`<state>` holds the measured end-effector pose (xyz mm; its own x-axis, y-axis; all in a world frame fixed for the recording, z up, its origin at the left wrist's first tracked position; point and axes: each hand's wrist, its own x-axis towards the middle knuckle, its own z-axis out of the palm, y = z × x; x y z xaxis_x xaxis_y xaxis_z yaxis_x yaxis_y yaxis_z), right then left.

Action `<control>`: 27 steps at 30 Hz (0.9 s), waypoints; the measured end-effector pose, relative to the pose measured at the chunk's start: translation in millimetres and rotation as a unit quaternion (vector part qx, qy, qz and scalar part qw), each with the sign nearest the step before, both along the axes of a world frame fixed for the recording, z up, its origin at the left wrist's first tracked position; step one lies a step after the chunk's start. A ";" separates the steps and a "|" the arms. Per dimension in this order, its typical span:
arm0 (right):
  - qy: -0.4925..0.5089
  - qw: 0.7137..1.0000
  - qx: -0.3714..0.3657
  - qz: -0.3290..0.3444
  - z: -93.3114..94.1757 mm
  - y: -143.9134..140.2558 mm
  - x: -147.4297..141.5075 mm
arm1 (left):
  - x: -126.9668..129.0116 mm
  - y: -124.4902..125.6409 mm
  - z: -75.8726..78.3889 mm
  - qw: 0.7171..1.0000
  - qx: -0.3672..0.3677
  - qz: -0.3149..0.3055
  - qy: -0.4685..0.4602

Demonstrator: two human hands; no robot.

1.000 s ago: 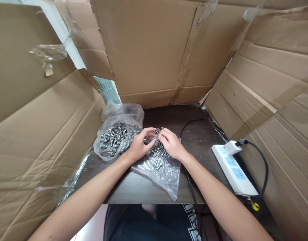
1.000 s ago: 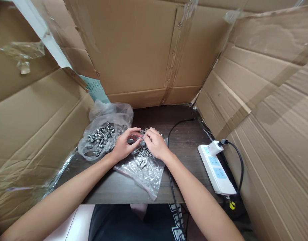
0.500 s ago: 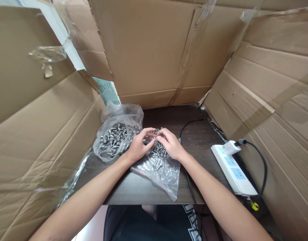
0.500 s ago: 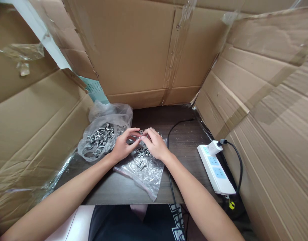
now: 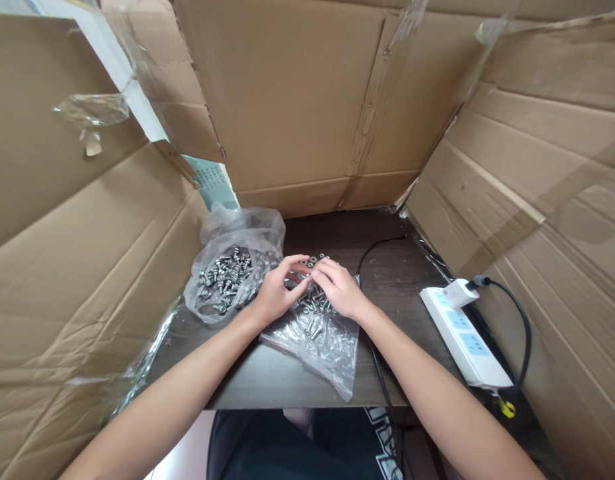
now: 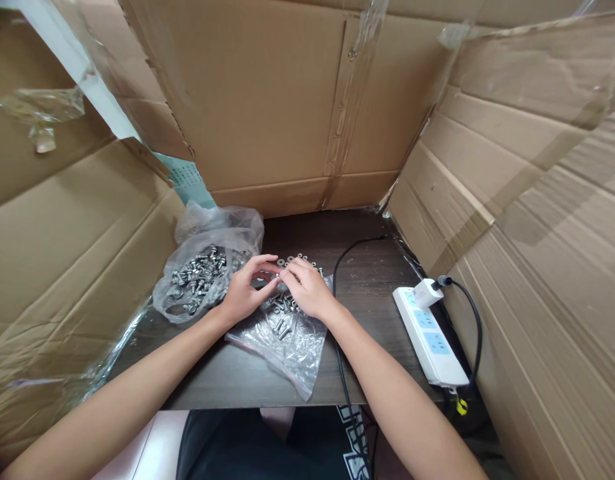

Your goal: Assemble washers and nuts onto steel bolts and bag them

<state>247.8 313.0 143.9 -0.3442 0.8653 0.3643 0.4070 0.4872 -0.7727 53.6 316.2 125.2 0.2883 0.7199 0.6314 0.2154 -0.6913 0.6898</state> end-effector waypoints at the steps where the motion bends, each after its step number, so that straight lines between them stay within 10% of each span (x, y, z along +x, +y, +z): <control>1: -0.006 1.000 -0.003 -0.006 0.0 0.1 0.2 | 0.0 -0.2 0.0 1.000 -0.003 0.001 0.003; 27: 0.020 1.000 0.009 0.009 -1.1 -0.8 0.3 | -2.5 -0.4 0.5 0.999 -0.020 0.032 0.015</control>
<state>248.1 312.3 142.8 -0.3444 0.8527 0.3928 0.3668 0.5073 -0.7798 51.1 315.8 125.7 0.2596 0.7622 0.5930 0.2801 -0.6470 0.7091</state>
